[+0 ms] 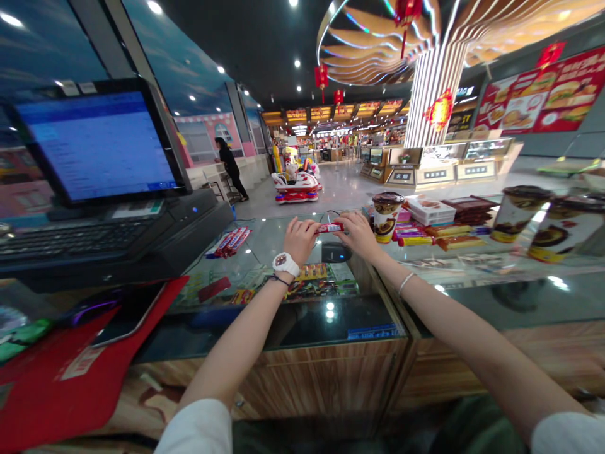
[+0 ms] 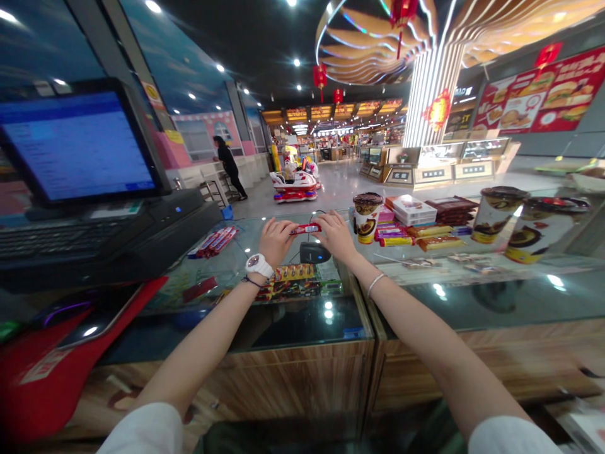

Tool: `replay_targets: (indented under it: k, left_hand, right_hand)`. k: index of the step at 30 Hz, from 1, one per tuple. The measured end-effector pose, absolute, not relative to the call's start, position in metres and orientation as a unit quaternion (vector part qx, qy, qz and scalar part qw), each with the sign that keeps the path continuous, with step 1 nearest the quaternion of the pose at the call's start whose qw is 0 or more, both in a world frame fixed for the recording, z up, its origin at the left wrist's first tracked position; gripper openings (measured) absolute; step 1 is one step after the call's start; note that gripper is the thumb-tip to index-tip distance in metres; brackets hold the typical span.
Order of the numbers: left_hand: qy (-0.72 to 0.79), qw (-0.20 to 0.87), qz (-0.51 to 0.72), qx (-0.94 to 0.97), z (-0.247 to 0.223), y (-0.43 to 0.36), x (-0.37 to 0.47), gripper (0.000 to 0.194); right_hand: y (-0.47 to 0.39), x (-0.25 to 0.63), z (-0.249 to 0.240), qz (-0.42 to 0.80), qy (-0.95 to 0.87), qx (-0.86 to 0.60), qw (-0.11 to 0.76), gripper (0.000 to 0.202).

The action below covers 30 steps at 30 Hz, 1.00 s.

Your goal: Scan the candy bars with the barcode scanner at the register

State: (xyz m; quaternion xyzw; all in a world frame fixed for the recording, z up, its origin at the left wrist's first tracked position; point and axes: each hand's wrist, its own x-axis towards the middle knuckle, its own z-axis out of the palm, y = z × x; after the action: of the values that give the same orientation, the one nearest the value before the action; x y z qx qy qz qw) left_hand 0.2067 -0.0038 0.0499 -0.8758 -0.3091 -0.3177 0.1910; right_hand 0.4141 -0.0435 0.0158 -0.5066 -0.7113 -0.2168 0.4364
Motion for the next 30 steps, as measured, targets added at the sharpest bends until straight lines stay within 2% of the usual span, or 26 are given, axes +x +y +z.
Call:
replay_targets:
  k: [5, 8, 12, 23, 30]
  left_hand:
    - [-0.323, 0.192, -0.325, -0.868, 0.048, 0.001, 0.203, 0.025]
    - [-0.325, 0.192, -0.330, -0.865, 0.046, 0.005, 0.203, 0.025]
    - [-0.318, 0.190, -0.331, -0.868, 0.045, 0.005, 0.203, 0.026]
    - [-0.297, 0.207, -0.337, -0.869, 0.044, 0.006, 0.206, 0.025]
    - [-0.265, 0.235, -0.353, -0.866, 0.042, 0.011, 0.208, 0.023]
  right_hand:
    - [-0.028, 0.424, 0.008, -0.010, -0.645, -0.508, 0.571, 0.044]
    - [-0.023, 0.426, 0.007, 0.125, -0.592, -0.517, 0.605, 0.052]
    - [-0.025, 0.421, 0.012, 0.217, -0.556, -0.505, 0.623, 0.057]
    - [-0.035, 0.412, 0.017, 0.356, -0.460, -0.451, 0.677, 0.049]
    - [-0.031, 0.409, 0.021, 0.290, -0.442, -0.465, 0.710, 0.040]
